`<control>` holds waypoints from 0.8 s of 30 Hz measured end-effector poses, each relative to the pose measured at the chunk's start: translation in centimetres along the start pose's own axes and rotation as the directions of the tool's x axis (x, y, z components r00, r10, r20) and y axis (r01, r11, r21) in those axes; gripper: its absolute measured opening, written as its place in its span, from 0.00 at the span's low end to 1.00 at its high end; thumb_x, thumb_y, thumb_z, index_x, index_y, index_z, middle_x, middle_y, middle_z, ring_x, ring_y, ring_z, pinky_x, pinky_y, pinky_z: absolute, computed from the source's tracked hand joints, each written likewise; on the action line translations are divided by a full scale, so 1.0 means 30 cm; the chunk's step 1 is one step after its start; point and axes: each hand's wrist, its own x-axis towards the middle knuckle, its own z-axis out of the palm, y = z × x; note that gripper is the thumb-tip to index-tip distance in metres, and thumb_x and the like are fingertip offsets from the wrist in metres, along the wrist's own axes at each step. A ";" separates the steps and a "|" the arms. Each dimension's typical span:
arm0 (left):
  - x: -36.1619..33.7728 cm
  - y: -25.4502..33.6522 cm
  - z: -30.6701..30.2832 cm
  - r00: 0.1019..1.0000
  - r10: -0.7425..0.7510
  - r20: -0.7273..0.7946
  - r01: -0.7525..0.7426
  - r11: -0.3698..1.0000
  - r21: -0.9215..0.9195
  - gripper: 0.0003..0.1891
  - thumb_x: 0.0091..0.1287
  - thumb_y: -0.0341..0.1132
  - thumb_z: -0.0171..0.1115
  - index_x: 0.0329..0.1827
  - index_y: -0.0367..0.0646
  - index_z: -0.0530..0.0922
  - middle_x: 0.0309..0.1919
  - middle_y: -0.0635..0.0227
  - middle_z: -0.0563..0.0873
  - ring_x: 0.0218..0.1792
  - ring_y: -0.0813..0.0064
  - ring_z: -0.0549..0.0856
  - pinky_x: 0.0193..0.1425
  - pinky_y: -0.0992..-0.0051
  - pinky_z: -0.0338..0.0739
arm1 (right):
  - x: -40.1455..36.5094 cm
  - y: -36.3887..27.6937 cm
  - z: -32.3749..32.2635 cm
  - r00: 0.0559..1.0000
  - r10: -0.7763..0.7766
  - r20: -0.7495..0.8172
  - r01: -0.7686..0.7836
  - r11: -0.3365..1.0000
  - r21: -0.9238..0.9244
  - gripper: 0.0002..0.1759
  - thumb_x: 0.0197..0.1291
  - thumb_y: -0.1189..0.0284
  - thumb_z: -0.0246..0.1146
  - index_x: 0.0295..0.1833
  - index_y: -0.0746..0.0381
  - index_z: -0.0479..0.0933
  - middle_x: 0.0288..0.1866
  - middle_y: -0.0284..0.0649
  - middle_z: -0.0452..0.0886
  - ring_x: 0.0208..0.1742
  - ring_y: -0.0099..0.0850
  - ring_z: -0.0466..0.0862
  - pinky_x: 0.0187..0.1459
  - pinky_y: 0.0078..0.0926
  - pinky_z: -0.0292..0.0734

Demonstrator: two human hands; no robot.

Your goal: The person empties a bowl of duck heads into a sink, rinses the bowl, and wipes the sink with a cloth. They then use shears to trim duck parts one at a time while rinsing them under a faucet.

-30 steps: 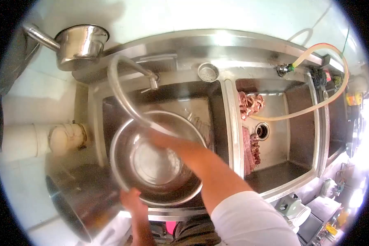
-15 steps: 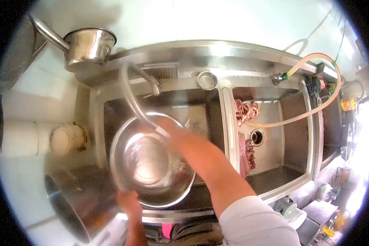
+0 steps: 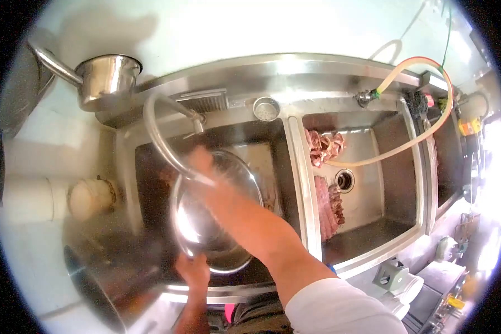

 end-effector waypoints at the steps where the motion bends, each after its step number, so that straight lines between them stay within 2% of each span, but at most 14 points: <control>1: 0.015 -0.041 -0.008 1.000 -0.010 0.010 0.009 0.999 0.043 0.01 0.50 0.22 0.56 0.25 0.34 0.73 0.21 0.74 0.76 0.23 0.84 0.71 0.23 0.74 0.67 | -0.108 -0.023 0.090 0.982 0.143 0.121 -0.163 0.971 0.175 0.28 0.70 0.53 0.45 0.59 0.68 0.67 0.55 0.50 0.74 0.52 0.40 0.75 0.55 0.42 0.68; 3: 0.050 -0.021 -0.008 0.996 0.005 -0.094 0.000 0.999 0.050 0.02 0.53 0.23 0.56 0.27 0.33 0.75 0.24 0.72 0.78 0.26 0.81 0.74 0.27 0.73 0.70 | -0.330 -0.044 0.157 0.837 0.331 0.436 -0.463 0.853 0.241 0.34 0.70 0.49 0.44 0.66 0.67 0.63 0.61 0.47 0.71 0.58 0.37 0.70 0.61 0.37 0.64; 4: 0.088 -0.094 -0.033 0.991 -0.063 -0.120 0.047 0.990 -0.134 0.05 0.56 0.27 0.56 0.30 0.32 0.76 0.27 0.70 0.80 0.28 0.78 0.75 0.30 0.71 0.71 | -0.436 -0.058 0.130 0.741 0.368 0.562 -0.539 0.824 0.172 0.37 0.70 0.46 0.44 0.69 0.67 0.61 0.65 0.45 0.69 0.60 0.35 0.68 0.64 0.35 0.62; 6: 0.138 -0.088 -0.052 0.963 -0.232 -0.137 0.161 0.904 -0.397 0.14 0.65 0.36 0.53 0.32 0.32 0.77 0.29 0.67 0.81 0.30 0.73 0.77 0.37 0.69 0.72 | -0.586 -0.054 -0.005 0.559 0.331 0.761 -0.415 0.906 -0.089 0.37 0.72 0.46 0.39 0.70 0.66 0.60 0.64 0.43 0.69 0.60 0.34 0.68 0.64 0.33 0.62; 7: 0.161 -0.120 -0.084 0.984 -0.054 -0.168 0.036 0.994 -0.108 0.14 0.66 0.37 0.52 0.31 0.32 0.77 0.28 0.67 0.81 0.30 0.74 0.77 0.36 0.69 0.72 | -0.640 -0.022 -0.067 0.448 0.310 0.839 -0.325 0.930 -0.170 0.37 0.72 0.46 0.37 0.71 0.66 0.59 0.64 0.42 0.69 0.59 0.33 0.68 0.64 0.32 0.62; 9: 0.181 -0.037 -0.075 0.912 -0.325 -0.250 0.108 0.779 -0.618 0.13 0.65 0.35 0.56 0.26 0.34 0.74 0.25 0.69 0.78 0.27 0.76 0.75 0.32 0.72 0.70 | -0.674 0.071 -0.163 0.199 0.249 0.948 -0.192 0.958 -0.212 0.34 0.74 0.50 0.33 0.72 0.63 0.59 0.62 0.40 0.71 0.59 0.32 0.69 0.63 0.32 0.63; 10: 0.169 -0.001 -0.070 0.917 -0.251 -0.309 0.094 0.891 -0.443 0.12 0.64 0.33 0.58 0.25 0.34 0.74 0.23 0.71 0.77 0.26 0.77 0.74 0.31 0.73 0.69 | -0.677 0.106 -0.215 0.063 0.222 0.973 -0.127 0.969 -0.213 0.32 0.75 0.52 0.31 0.72 0.62 0.58 0.62 0.39 0.72 0.59 0.32 0.70 0.62 0.32 0.64; 11: 0.161 0.022 -0.067 0.922 -0.165 -0.351 0.076 0.964 -0.254 0.11 0.63 0.32 0.59 0.24 0.35 0.73 0.22 0.72 0.76 0.25 0.78 0.73 0.30 0.74 0.68 | -0.649 0.135 -0.280 0.036 0.277 0.960 0.130 0.951 -0.280 0.31 0.73 0.52 0.35 0.68 0.62 0.62 0.60 0.42 0.73 0.59 0.36 0.71 0.61 0.36 0.65; 12: 0.157 0.027 -0.069 0.925 -0.072 -0.374 0.055 0.997 -0.057 0.11 0.62 0.31 0.60 0.23 0.36 0.72 0.21 0.73 0.75 0.24 0.79 0.72 0.29 0.74 0.68 | -0.597 0.165 -0.358 0.022 0.336 0.942 0.385 0.867 -0.318 0.29 0.71 0.52 0.39 0.64 0.62 0.66 0.58 0.45 0.73 0.58 0.40 0.71 0.59 0.39 0.65; 14: 0.167 -0.019 -0.144 0.962 -0.081 -0.259 0.086 0.996 0.006 0.08 0.60 0.26 0.59 0.23 0.36 0.73 0.20 0.76 0.75 0.23 0.82 0.71 0.29 0.77 0.66 | -0.499 0.181 -0.498 0.048 0.440 0.897 0.795 0.526 -0.301 0.26 0.67 0.53 0.47 0.57 0.63 0.74 0.54 0.50 0.75 0.58 0.48 0.72 0.56 0.46 0.67; 15: 0.163 -0.054 -0.160 0.975 -0.028 -0.221 0.034 0.999 0.021 0.07 0.59 0.24 0.58 0.23 0.36 0.73 0.20 0.76 0.75 0.23 0.83 0.70 0.28 0.78 0.65 | -0.421 0.132 -0.531 0.070 0.598 0.799 0.967 0.156 -0.202 0.24 0.61 0.53 0.53 0.51 0.62 0.76 0.53 0.52 0.75 0.55 0.50 0.73 0.56 0.49 0.66; 18: 0.114 0.059 -0.141 0.945 -0.216 -0.245 0.159 0.959 -0.233 0.04 0.55 0.20 0.53 0.24 0.35 0.75 0.21 0.77 0.76 0.23 0.86 0.70 0.26 0.81 0.64 | -0.141 0.235 -0.647 0.282 -0.252 0.926 0.944 -0.098 -0.314 0.18 0.59 0.60 0.56 0.44 0.63 0.79 0.48 0.53 0.78 0.49 0.47 0.78 0.58 0.54 0.65; 20: 0.093 0.076 -0.137 0.935 -0.234 -0.267 0.180 0.961 -0.210 0.04 0.53 0.19 0.52 0.25 0.35 0.76 0.23 0.76 0.76 0.23 0.86 0.71 0.27 0.81 0.65 | -0.148 0.069 -0.579 0.182 -0.381 0.906 0.937 -0.213 -0.278 0.16 0.58 0.65 0.55 0.43 0.67 0.78 0.47 0.54 0.78 0.47 0.47 0.79 0.57 0.50 0.67; 24: 0.082 0.134 -0.118 0.887 -0.365 -0.285 0.295 0.920 -0.260 0.06 0.51 0.19 0.51 0.28 0.34 0.77 0.26 0.74 0.78 0.25 0.84 0.72 0.29 0.81 0.67 | -0.282 0.128 -0.354 0.552 0.176 0.815 0.823 0.044 -0.567 0.14 0.54 0.75 0.54 0.44 0.72 0.74 0.44 0.57 0.78 0.43 0.49 0.81 0.50 0.43 0.75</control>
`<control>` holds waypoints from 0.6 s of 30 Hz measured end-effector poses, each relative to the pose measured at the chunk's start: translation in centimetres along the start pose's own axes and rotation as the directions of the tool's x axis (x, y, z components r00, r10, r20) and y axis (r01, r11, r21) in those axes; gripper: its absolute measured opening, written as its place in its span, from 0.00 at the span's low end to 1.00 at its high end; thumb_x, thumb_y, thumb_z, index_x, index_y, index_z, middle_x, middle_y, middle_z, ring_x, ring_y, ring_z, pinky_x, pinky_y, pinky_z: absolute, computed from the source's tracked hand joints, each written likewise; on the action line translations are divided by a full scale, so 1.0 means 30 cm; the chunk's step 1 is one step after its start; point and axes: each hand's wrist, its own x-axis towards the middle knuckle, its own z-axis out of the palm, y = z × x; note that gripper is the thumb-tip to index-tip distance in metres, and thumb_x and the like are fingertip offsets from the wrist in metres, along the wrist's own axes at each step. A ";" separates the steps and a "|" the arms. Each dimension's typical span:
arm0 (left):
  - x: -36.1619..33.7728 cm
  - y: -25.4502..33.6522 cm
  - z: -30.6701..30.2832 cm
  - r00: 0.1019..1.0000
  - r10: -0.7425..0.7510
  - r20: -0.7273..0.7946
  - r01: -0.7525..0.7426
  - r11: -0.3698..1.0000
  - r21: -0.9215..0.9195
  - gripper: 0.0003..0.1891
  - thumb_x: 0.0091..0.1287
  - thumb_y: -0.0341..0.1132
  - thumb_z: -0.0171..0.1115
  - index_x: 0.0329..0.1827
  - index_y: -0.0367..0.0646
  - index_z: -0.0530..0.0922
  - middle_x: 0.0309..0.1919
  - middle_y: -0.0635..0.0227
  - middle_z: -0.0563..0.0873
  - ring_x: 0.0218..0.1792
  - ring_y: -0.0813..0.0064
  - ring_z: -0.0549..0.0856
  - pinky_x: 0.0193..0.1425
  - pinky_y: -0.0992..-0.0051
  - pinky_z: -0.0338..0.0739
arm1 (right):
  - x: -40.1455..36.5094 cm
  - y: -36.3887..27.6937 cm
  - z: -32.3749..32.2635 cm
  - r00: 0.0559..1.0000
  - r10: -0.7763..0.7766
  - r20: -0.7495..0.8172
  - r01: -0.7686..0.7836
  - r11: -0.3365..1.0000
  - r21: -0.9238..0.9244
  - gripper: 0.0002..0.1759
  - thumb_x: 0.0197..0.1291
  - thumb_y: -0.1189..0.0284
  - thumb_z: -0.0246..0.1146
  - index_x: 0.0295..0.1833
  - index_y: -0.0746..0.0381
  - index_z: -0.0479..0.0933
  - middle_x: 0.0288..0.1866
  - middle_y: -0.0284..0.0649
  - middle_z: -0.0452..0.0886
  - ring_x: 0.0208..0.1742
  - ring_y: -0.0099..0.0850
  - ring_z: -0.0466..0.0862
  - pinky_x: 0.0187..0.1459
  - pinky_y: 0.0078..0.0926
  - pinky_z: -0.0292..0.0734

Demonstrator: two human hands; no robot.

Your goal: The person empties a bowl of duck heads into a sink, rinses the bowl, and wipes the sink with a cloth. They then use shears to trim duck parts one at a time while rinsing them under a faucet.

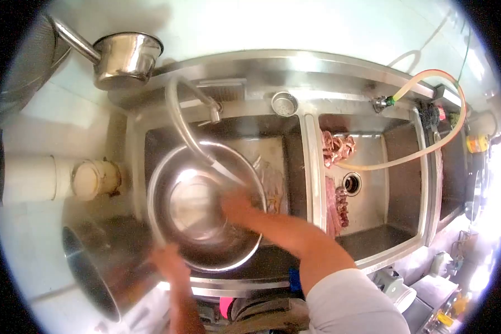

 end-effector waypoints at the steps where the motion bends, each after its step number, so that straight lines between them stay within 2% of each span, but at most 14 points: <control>1: 0.026 -0.051 0.010 1.000 0.010 0.023 -0.007 0.993 -0.120 0.06 0.50 0.19 0.51 0.28 0.34 0.77 0.26 0.74 0.77 0.25 0.84 0.72 0.29 0.81 0.67 | -0.029 -0.135 -0.080 1.000 -0.023 0.005 0.023 0.996 0.088 0.12 0.54 0.76 0.54 0.43 0.71 0.75 0.42 0.57 0.78 0.43 0.52 0.82 0.48 0.42 0.77; 2: 0.052 -0.108 0.017 0.999 0.020 0.043 -0.009 0.971 -0.237 0.06 0.50 0.20 0.52 0.29 0.34 0.77 0.26 0.74 0.77 0.25 0.84 0.72 0.29 0.80 0.66 | -0.024 -0.231 -0.122 0.994 0.002 0.112 -0.026 0.976 0.214 0.12 0.55 0.75 0.56 0.43 0.68 0.76 0.43 0.57 0.79 0.46 0.52 0.81 0.46 0.45 0.76; 3: 0.089 -0.161 0.005 0.996 0.012 0.086 0.010 0.969 -0.248 0.07 0.49 0.19 0.52 0.29 0.35 0.76 0.25 0.73 0.77 0.25 0.82 0.73 0.30 0.80 0.67 | -0.006 -0.263 -0.010 0.999 -0.023 -0.049 0.045 0.857 0.514 0.12 0.56 0.71 0.58 0.46 0.62 0.77 0.44 0.55 0.80 0.46 0.51 0.81 0.46 0.44 0.76; 6: 0.113 -0.186 0.026 0.990 -0.014 0.142 0.045 0.975 -0.217 0.06 0.48 0.19 0.52 0.28 0.35 0.76 0.25 0.72 0.78 0.25 0.82 0.73 0.30 0.79 0.68 | 0.038 -0.290 -0.036 0.944 -0.247 -0.217 0.302 0.912 0.279 0.14 0.58 0.63 0.60 0.46 0.58 0.79 0.38 0.50 0.82 0.41 0.49 0.83 0.43 0.44 0.77; 8: 0.109 -0.182 0.006 0.985 -0.046 0.168 0.079 0.978 -0.195 0.06 0.48 0.19 0.52 0.28 0.35 0.75 0.25 0.72 0.78 0.25 0.81 0.74 0.29 0.79 0.68 | 0.030 -0.154 -0.001 0.894 0.054 -0.444 0.138 0.910 0.390 0.15 0.58 0.61 0.59 0.45 0.59 0.78 0.38 0.47 0.82 0.38 0.47 0.83 0.40 0.44 0.77; 9: 0.115 -0.200 -0.013 0.983 -0.064 0.172 0.100 0.972 -0.212 0.06 0.48 0.19 0.52 0.28 0.35 0.75 0.25 0.72 0.79 0.25 0.81 0.74 0.29 0.78 0.67 | -0.033 -0.093 -0.110 0.918 0.083 -0.389 -0.078 0.997 0.028 0.14 0.56 0.64 0.62 0.43 0.61 0.78 0.36 0.47 0.81 0.34 0.46 0.82 0.39 0.42 0.78; 10: 0.126 -0.221 -0.044 0.981 -0.083 0.173 0.122 0.966 -0.229 0.06 0.47 0.19 0.52 0.28 0.35 0.75 0.25 0.72 0.79 0.25 0.81 0.74 0.29 0.78 0.67 | -0.086 0.041 -0.089 0.870 0.050 -0.491 -0.020 0.998 0.066 0.19 0.53 0.66 0.65 0.47 0.64 0.77 0.35 0.49 0.80 0.35 0.47 0.81 0.41 0.41 0.77; 11: 0.147 -0.251 -0.100 0.979 -0.001 0.204 -0.009 0.999 0.048 0.08 0.47 0.19 0.52 0.29 0.34 0.77 0.26 0.71 0.80 0.26 0.80 0.76 0.30 0.80 0.68 | -0.174 0.099 -0.125 0.795 0.135 -0.592 -0.187 0.982 -0.027 0.23 0.53 0.64 0.64 0.52 0.65 0.74 0.38 0.51 0.79 0.41 0.48 0.81 0.46 0.42 0.77; 12: 0.129 -0.258 -0.107 0.988 -0.088 0.124 0.106 0.985 -0.139 0.10 0.46 0.19 0.52 0.31 0.34 0.77 0.26 0.72 0.79 0.26 0.81 0.75 0.30 0.80 0.67 | -0.246 0.140 -0.113 0.721 0.190 -0.667 -0.266 0.964 -0.013 0.25 0.53 0.64 0.64 0.54 0.67 0.73 0.39 0.53 0.79 0.43 0.49 0.81 0.48 0.42 0.76; 14: 0.088 -0.216 -0.141 0.987 -0.127 0.100 0.142 0.977 -0.159 0.11 0.45 0.19 0.52 0.32 0.33 0.78 0.26 0.72 0.80 0.26 0.81 0.75 0.30 0.81 0.67 | -0.361 0.219 -0.031 0.573 0.292 -0.766 -0.315 0.941 0.123 0.27 0.50 0.67 0.66 0.55 0.70 0.72 0.38 0.54 0.79 0.44 0.51 0.80 0.50 0.43 0.76; 15: 0.083 -0.224 -0.154 0.986 -0.126 0.112 0.145 0.972 -0.184 0.11 0.45 0.19 0.52 0.33 0.34 0.79 0.26 0.72 0.80 0.25 0.81 0.74 0.30 0.81 0.67 | -0.395 0.235 0.050 0.652 0.476 -0.590 -0.283 0.875 0.394 0.26 0.52 0.68 0.66 0.55 0.70 0.72 0.41 0.52 0.80 0.45 0.49 0.80 0.50 0.43 0.76; 16: 0.081 -0.233 -0.175 0.984 -0.121 0.128 0.146 0.968 -0.204 0.11 0.46 0.20 0.52 0.33 0.34 0.79 0.26 0.71 0.80 0.25 0.81 0.74 0.30 0.80 0.67 | -0.422 0.211 0.071 0.720 0.596 -0.356 -0.283 0.720 0.634 0.24 0.53 0.69 0.66 0.55 0.70 0.73 0.43 0.51 0.81 0.46 0.46 0.81 0.50 0.42 0.76; 17: 0.081 -0.236 -0.185 0.983 -0.112 0.144 0.143 0.963 -0.227 0.11 0.46 0.20 0.52 0.33 0.34 0.79 0.26 0.71 0.80 0.25 0.81 0.74 0.30 0.80 0.67 | -0.430 0.190 0.087 0.718 0.695 -0.036 -0.222 0.278 0.935 0.23 0.54 0.70 0.66 0.54 0.70 0.73 0.45 0.49 0.81 0.46 0.43 0.81 0.49 0.41 0.77; 18: 0.082 -0.222 -0.184 0.989 -0.071 0.129 0.093 0.980 -0.176 0.11 0.47 0.21 0.52 0.34 0.34 0.79 0.26 0.71 0.80 0.25 0.81 0.74 0.30 0.80 0.68 | -0.435 0.134 0.061 0.738 0.610 0.290 -0.162 -0.258 0.952 0.22 0.56 0.71 0.65 0.54 0.70 0.73 0.47 0.47 0.81 0.47 0.39 0.81 0.48 0.40 0.78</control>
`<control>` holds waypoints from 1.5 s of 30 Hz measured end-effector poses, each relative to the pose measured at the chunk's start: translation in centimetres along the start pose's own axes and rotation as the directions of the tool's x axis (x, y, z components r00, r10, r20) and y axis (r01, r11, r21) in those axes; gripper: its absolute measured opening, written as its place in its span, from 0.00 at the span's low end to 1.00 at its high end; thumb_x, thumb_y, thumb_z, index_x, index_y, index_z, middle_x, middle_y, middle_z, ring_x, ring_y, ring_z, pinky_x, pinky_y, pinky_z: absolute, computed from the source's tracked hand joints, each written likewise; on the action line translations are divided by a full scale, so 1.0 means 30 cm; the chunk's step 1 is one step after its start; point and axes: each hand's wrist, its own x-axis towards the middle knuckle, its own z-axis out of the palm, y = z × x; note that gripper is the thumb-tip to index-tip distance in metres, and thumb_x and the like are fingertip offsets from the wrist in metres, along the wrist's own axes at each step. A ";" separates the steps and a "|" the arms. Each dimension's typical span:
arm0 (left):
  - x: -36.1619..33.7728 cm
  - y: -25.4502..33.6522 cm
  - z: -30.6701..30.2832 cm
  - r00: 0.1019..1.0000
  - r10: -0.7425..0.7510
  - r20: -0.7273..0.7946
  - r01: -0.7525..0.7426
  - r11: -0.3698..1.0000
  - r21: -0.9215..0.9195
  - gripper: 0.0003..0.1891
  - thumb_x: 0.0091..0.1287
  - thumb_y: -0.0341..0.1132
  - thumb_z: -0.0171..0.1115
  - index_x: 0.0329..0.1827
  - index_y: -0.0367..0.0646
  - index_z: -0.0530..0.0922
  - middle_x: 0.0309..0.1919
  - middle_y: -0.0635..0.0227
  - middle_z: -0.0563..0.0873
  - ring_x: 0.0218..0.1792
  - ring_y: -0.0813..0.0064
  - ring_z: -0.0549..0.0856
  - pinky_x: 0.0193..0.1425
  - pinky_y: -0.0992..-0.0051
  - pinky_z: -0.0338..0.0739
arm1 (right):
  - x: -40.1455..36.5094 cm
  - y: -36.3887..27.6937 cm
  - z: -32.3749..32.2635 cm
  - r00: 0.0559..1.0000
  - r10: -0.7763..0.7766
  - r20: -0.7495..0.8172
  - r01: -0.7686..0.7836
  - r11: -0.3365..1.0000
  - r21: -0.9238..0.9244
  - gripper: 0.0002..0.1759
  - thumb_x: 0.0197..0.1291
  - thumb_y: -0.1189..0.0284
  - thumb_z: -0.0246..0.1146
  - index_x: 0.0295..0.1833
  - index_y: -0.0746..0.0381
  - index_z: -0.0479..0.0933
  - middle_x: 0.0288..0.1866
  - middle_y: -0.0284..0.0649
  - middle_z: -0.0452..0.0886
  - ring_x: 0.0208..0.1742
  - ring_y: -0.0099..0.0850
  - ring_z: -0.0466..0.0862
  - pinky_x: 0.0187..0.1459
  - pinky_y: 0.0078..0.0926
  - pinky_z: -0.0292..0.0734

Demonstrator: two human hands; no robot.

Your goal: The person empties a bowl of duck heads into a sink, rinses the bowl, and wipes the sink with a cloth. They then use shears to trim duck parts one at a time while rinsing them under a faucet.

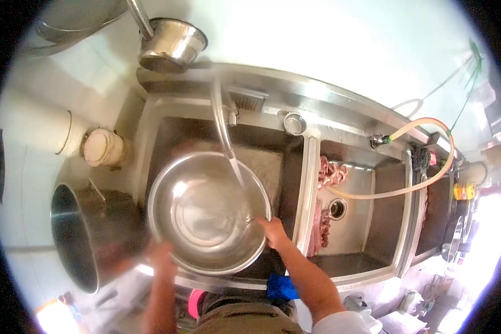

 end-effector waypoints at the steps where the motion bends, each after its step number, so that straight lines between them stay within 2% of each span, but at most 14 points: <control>1: 0.001 0.020 0.012 0.999 0.044 -0.003 -0.043 0.997 0.060 0.11 0.48 0.22 0.52 0.34 0.34 0.79 0.27 0.71 0.80 0.26 0.80 0.74 0.30 0.79 0.68 | 0.033 0.031 -0.005 0.998 -0.053 -0.021 0.054 0.997 0.047 0.18 0.56 0.77 0.64 0.52 0.70 0.75 0.44 0.44 0.82 0.42 0.36 0.82 0.43 0.37 0.79; 6: 0.213 -0.070 0.097 0.985 0.158 0.066 -0.169 0.962 0.214 0.10 0.57 0.29 0.55 0.39 0.32 0.76 0.27 0.66 0.79 0.25 0.75 0.76 0.32 0.72 0.72 | -0.031 -0.117 0.057 0.898 -0.426 -0.113 0.433 0.900 0.043 0.13 0.53 0.82 0.61 0.46 0.70 0.78 0.36 0.41 0.82 0.35 0.30 0.82 0.36 0.31 0.79; 8: 0.303 -0.219 0.151 0.988 0.069 0.137 -0.124 0.883 0.452 0.18 0.64 0.40 0.58 0.42 0.29 0.76 0.32 0.46 0.82 0.34 0.53 0.82 0.41 0.60 0.75 | -0.090 -0.155 0.021 0.822 -0.539 -0.184 0.524 0.842 -0.128 0.14 0.52 0.83 0.60 0.46 0.70 0.77 0.36 0.41 0.82 0.36 0.31 0.82 0.36 0.31 0.79; 15: 0.324 -0.497 -0.013 0.820 0.399 0.409 -0.562 0.432 0.705 0.18 0.70 0.41 0.50 0.43 0.31 0.77 0.40 0.40 0.82 0.46 0.42 0.80 0.54 0.54 0.72 | -0.324 -0.032 -0.073 0.913 -0.302 -0.272 0.340 0.935 0.102 0.21 0.47 0.85 0.57 0.50 0.72 0.75 0.41 0.45 0.81 0.41 0.37 0.82 0.44 0.32 0.79; 19: 0.045 -0.101 -0.020 0.579 0.640 0.505 -0.716 0.102 0.691 0.17 0.69 0.43 0.53 0.45 0.35 0.78 0.40 0.47 0.83 0.47 0.47 0.81 0.55 0.56 0.72 | -0.282 -0.081 0.086 0.935 -0.328 -0.137 0.348 0.921 0.173 0.19 0.48 0.86 0.57 0.50 0.74 0.75 0.40 0.46 0.81 0.39 0.38 0.82 0.43 0.33 0.80; 21: -0.053 -0.099 0.000 0.413 0.477 0.776 -0.905 0.308 0.292 0.18 0.66 0.45 0.57 0.44 0.37 0.79 0.36 0.51 0.83 0.47 0.50 0.80 0.55 0.56 0.72 | -0.287 -0.232 0.175 0.927 -0.373 -0.032 0.371 0.907 0.199 0.17 0.51 0.85 0.58 0.49 0.74 0.75 0.37 0.46 0.80 0.35 0.37 0.82 0.38 0.33 0.81; 24: -0.194 0.003 0.070 0.433 0.071 0.898 -0.844 0.381 0.377 0.18 0.66 0.48 0.61 0.40 0.39 0.81 0.31 0.52 0.84 0.35 0.55 0.84 0.42 0.57 0.77 | -0.308 -0.450 0.267 0.933 -0.346 0.097 0.338 0.937 0.090 0.14 0.55 0.82 0.58 0.48 0.73 0.76 0.36 0.45 0.80 0.32 0.34 0.82 0.31 0.33 0.81; 29: -0.139 -0.002 0.231 0.682 0.425 0.595 -0.705 0.599 0.381 0.18 0.65 0.44 0.62 0.26 0.36 0.76 0.15 0.57 0.76 0.19 0.57 0.77 0.27 0.62 0.71 | -0.280 -0.587 0.397 0.887 -0.408 0.218 0.445 0.881 -0.160 0.11 0.59 0.76 0.60 0.46 0.69 0.76 0.36 0.41 0.81 0.36 0.35 0.82 0.37 0.32 0.78; 32: -0.105 0.099 0.315 0.814 0.290 0.503 -0.496 0.797 0.344 0.23 0.68 0.46 0.58 0.22 0.33 0.75 0.15 0.58 0.75 0.20 0.67 0.74 0.28 0.64 0.69 | -0.208 -0.518 0.363 0.228 -0.791 0.568 0.641 -0.317 -0.699 0.13 0.54 0.74 0.62 0.46 0.65 0.77 0.39 0.44 0.81 0.43 0.44 0.80 0.47 0.43 0.75; 33: -0.103 0.145 0.344 0.818 0.305 0.488 -0.495 0.805 0.327 0.24 0.69 0.47 0.57 0.22 0.32 0.75 0.16 0.58 0.75 0.20 0.70 0.73 0.29 0.65 0.69 | -0.238 -0.499 0.370 0.297 -0.711 0.637 0.670 -0.320 -0.670 0.18 0.50 0.72 0.64 0.48 0.63 0.76 0.48 0.49 0.79 0.49 0.51 0.76 0.53 0.50 0.69; 36: -0.058 0.142 0.421 0.825 0.335 0.456 -0.443 0.884 0.152 0.28 0.72 0.50 0.52 0.26 0.30 0.77 0.17 0.61 0.74 0.24 0.75 0.71 0.30 0.67 0.68 | -0.373 -0.447 0.459 -0.041 -0.719 0.694 0.689 -0.523 -0.501 0.22 0.50 0.71 0.65 0.52 0.63 0.75 0.57 0.52 0.74 0.54 0.53 0.73 0.53 0.47 0.69; 39: -0.039 0.139 0.483 0.862 0.237 0.447 -0.285 0.958 0.041 0.27 0.72 0.50 0.52 0.28 0.30 0.77 0.19 0.67 0.76 0.24 0.75 0.71 0.30 0.68 0.68 | -0.247 -0.441 0.423 0.055 -0.634 0.771 0.600 -0.596 -0.534 0.26 0.51 0.68 0.64 0.58 0.60 0.73 0.63 0.50 0.70 0.63 0.53 0.69 0.60 0.50 0.66; 42: -0.071 0.172 0.515 0.918 0.199 0.343 -0.219 0.976 0.020 0.24 0.72 0.48 0.53 0.34 0.30 0.79 0.27 0.64 0.82 0.27 0.74 0.75 0.32 0.67 0.71 | -0.342 -0.565 0.476 0.461 -0.601 0.653 0.613 -0.316 -0.724 0.26 0.53 0.67 0.63 0.59 0.59 0.73 0.65 0.47 0.70 0.65 0.52 0.68 0.62 0.53 0.64; 45: 0.052 0.055 0.539 0.920 0.255 0.296 -0.296 0.949 0.104 0.21 0.71 0.45 0.54 0.45 0.29 0.78 0.39 0.60 0.83 0.34 0.70 0.79 0.37 0.66 0.75 | -0.289 -0.440 0.428 0.294 -0.578 0.761 0.587 -0.520 -0.621 0.26 0.55 0.66 0.62 0.60 0.60 0.72 0.67 0.49 0.68 0.66 0.53 0.67 0.63 0.53 0.63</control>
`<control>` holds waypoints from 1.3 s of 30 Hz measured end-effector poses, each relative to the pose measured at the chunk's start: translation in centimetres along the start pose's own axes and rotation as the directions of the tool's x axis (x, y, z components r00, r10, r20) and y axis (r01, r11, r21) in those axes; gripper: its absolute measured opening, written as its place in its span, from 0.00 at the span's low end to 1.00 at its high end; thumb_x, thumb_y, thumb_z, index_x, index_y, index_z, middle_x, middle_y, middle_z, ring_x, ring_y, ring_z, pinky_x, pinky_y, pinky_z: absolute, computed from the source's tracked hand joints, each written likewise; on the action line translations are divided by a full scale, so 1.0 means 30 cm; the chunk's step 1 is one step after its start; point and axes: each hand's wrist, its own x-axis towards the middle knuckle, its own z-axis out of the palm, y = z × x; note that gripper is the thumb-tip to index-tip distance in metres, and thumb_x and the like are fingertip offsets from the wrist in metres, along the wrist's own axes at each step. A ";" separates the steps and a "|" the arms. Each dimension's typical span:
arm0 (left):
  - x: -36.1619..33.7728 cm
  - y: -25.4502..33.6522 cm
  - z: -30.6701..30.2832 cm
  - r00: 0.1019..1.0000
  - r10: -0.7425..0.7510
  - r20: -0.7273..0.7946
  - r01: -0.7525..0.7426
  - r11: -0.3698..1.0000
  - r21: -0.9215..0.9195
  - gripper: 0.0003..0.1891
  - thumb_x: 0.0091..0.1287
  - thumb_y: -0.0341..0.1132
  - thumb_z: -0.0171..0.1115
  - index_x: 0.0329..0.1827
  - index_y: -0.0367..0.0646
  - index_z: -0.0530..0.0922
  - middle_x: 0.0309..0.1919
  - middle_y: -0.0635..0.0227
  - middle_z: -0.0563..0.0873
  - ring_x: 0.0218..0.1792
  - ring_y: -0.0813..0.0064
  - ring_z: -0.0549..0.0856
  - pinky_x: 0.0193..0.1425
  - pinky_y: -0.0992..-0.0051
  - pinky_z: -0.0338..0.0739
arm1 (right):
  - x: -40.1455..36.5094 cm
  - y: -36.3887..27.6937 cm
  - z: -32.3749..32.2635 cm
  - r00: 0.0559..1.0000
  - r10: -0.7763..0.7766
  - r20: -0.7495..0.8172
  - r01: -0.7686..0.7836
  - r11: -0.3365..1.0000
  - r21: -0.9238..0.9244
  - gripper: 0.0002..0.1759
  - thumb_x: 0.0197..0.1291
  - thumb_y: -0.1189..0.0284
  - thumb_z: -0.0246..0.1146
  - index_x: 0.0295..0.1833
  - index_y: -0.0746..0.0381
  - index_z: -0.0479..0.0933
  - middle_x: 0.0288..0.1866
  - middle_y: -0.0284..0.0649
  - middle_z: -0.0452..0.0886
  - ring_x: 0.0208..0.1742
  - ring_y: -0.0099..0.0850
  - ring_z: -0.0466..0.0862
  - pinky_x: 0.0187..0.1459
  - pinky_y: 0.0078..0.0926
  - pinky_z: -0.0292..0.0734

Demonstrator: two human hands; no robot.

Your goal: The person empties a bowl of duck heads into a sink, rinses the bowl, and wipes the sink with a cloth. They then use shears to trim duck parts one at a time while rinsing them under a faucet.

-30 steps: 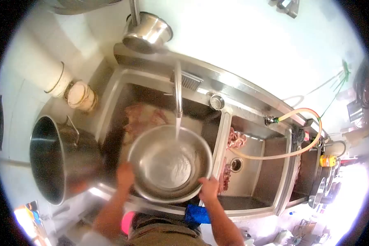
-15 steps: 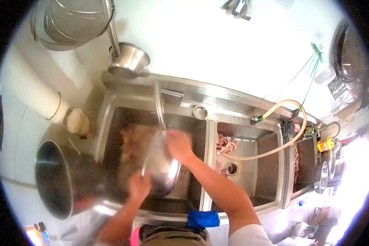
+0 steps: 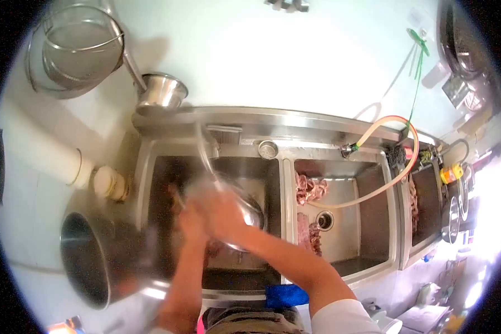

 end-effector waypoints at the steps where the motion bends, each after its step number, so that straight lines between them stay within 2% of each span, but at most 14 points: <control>1: 0.017 -0.016 -0.007 0.998 -0.050 -0.022 0.048 0.995 -0.088 0.21 0.71 0.44 0.54 0.48 0.29 0.77 0.42 0.58 0.83 0.37 0.69 0.80 0.39 0.65 0.76 | -0.053 -0.002 0.060 0.980 -0.171 -0.098 0.159 0.980 -0.121 0.26 0.56 0.66 0.62 0.61 0.61 0.71 0.67 0.50 0.67 0.67 0.53 0.66 0.64 0.52 0.63; 3: -0.005 0.048 -0.049 0.931 -0.363 0.032 0.314 0.755 -0.576 0.22 0.72 0.43 0.54 0.54 0.28 0.74 0.49 0.55 0.81 0.43 0.66 0.82 0.44 0.64 0.78 | -0.134 0.014 0.055 0.965 0.011 -0.261 -0.011 1.000 0.004 0.27 0.58 0.65 0.60 0.63 0.62 0.70 0.67 0.51 0.67 0.67 0.51 0.66 0.66 0.50 0.61; 6: -0.048 0.091 -0.154 0.907 -0.413 0.081 0.366 0.676 -0.640 0.20 0.72 0.43 0.53 0.55 0.33 0.73 0.50 0.60 0.79 0.48 0.65 0.80 0.51 0.62 0.77 | -0.290 0.123 0.239 0.785 0.521 -0.336 -0.383 0.834 0.397 0.28 0.64 0.60 0.54 0.65 0.63 0.68 0.64 0.49 0.70 0.65 0.46 0.69 0.67 0.45 0.60; 9: -0.084 0.085 -0.225 0.908 -0.403 0.116 0.380 0.672 -0.636 0.18 0.72 0.44 0.53 0.53 0.37 0.75 0.49 0.64 0.79 0.48 0.67 0.79 0.51 0.62 0.76 | -0.355 0.313 0.509 0.470 0.844 0.257 -0.478 -0.002 0.878 0.32 0.66 0.53 0.51 0.68 0.64 0.65 0.67 0.46 0.68 0.67 0.40 0.67 0.67 0.39 0.60; 11: -0.085 0.019 -0.279 0.938 -0.323 0.128 0.334 0.735 -0.590 0.18 0.72 0.44 0.54 0.52 0.37 0.75 0.45 0.65 0.81 0.45 0.68 0.80 0.47 0.64 0.76 | -0.286 0.360 0.418 0.447 0.439 0.779 -0.343 -0.720 0.603 0.35 0.68 0.48 0.47 0.69 0.63 0.65 0.69 0.43 0.67 0.69 0.37 0.66 0.70 0.33 0.57; 15: -0.183 0.055 -0.319 0.966 -0.239 0.095 0.256 0.934 -0.248 0.15 0.70 0.40 0.56 0.48 0.35 0.76 0.37 0.66 0.82 0.36 0.71 0.82 0.41 0.69 0.77 | -0.073 0.381 0.394 0.504 0.545 0.671 -0.705 -0.190 0.684 0.31 0.67 0.49 0.51 0.68 0.57 0.67 0.62 0.44 0.74 0.62 0.36 0.72 0.64 0.34 0.65; 19: -0.220 0.137 -0.241 0.972 -0.216 0.092 0.190 0.955 0.227 0.11 0.67 0.34 0.58 0.44 0.34 0.78 0.34 0.67 0.82 0.32 0.76 0.79 0.37 0.73 0.75 | 0.105 0.234 0.255 0.777 0.354 0.521 -0.614 0.241 0.752 0.29 0.69 0.49 0.48 0.66 0.56 0.69 0.62 0.44 0.74 0.63 0.33 0.71 0.65 0.33 0.63; 21: -0.170 0.072 -0.202 0.983 -0.156 0.096 0.159 0.987 -0.017 0.11 0.66 0.35 0.59 0.42 0.34 0.79 0.34 0.66 0.82 0.32 0.76 0.79 0.37 0.73 0.74 | 0.118 0.091 0.160 0.894 0.355 0.272 -0.447 0.734 0.512 0.27 0.70 0.51 0.47 0.65 0.57 0.70 0.67 0.43 0.70 0.68 0.38 0.67 0.68 0.38 0.61; 23: -0.149 0.061 -0.170 0.987 -0.126 0.097 0.139 0.980 -0.141 0.12 0.65 0.36 0.59 0.40 0.34 0.80 0.34 0.65 0.82 0.32 0.76 0.79 0.37 0.73 0.74 | 0.058 -0.015 0.141 0.987 0.156 -0.033 -0.148 0.972 0.183 0.27 0.68 0.52 0.49 0.64 0.58 0.70 0.70 0.42 0.66 0.72 0.42 0.62 0.70 0.41 0.57; 26: -0.152 0.102 -0.177 0.990 -0.071 0.120 0.075 0.997 -0.027 0.12 0.63 0.37 0.60 0.39 0.34 0.80 0.33 0.65 0.81 0.32 0.77 0.79 0.37 0.73 0.74 | 0.046 -0.019 0.027 0.987 -0.120 0.109 0.125 0.991 -0.040 0.29 0.66 0.56 0.50 0.67 0.61 0.67 0.72 0.40 0.64 0.74 0.43 0.58 0.73 0.40 0.53; 28: -0.154 0.110 -0.227 0.985 0.010 0.171 -0.041 0.983 0.181 0.12 0.62 0.36 0.61 0.38 0.33 0.80 0.30 0.66 0.81 0.30 0.77 0.78 0.34 0.74 0.73 | 0.091 0.108 0.047 0.952 0.174 0.250 -0.265 0.878 0.398 0.26 0.65 0.58 0.52 0.65 0.60 0.69 0.68 0.44 0.67 0.71 0.44 0.62 0.70 0.40 0.56; 32: -0.204 0.173 -0.351 0.969 -0.174 0.173 0.156 0.981 0.116 0.09 0.61 0.32 0.60 0.32 0.33 0.79 0.19 0.72 0.77 0.20 0.81 0.74 0.24 0.77 0.68 | 0.149 0.367 0.023 0.818 0.145 0.557 -0.235 0.968 0.092 0.22 0.63 0.62 0.56 0.59 0.60 0.71 0.54 0.52 0.78 0.58 0.51 0.76 0.58 0.44 0.73; 36: -0.234 0.114 -0.431 0.982 -0.107 0.153 0.109 0.994 -0.006 0.08 0.60 0.35 0.61 0.32 0.38 0.77 0.19 0.73 0.76 0.18 0.79 0.73 0.21 0.75 0.66 | 0.280 0.488 0.241 0.939 0.328 0.104 -0.342 0.927 0.157 0.21 0.62 0.63 0.57 0.59 0.59 0.71 0.44 0.51 0.81 0.47 0.52 0.80 0.46 0.46 0.78; 39: -0.254 0.101 -0.482 0.984 -0.121 0.131 0.132 0.988 -0.079 0.05 0.59 0.29 0.60 0.32 0.35 0.79 0.22 0.72 0.78 0.22 0.82 0.75 0.26 0.78 0.68 | 0.380 0.447 0.225 1.000 -0.003 -0.031 0.008 0.985 0.171 0.24 0.59 0.63 0.59 0.60 0.61 0.70 0.39 0.52 0.81 0.39 0.49 0.81 0.41 0.46 0.78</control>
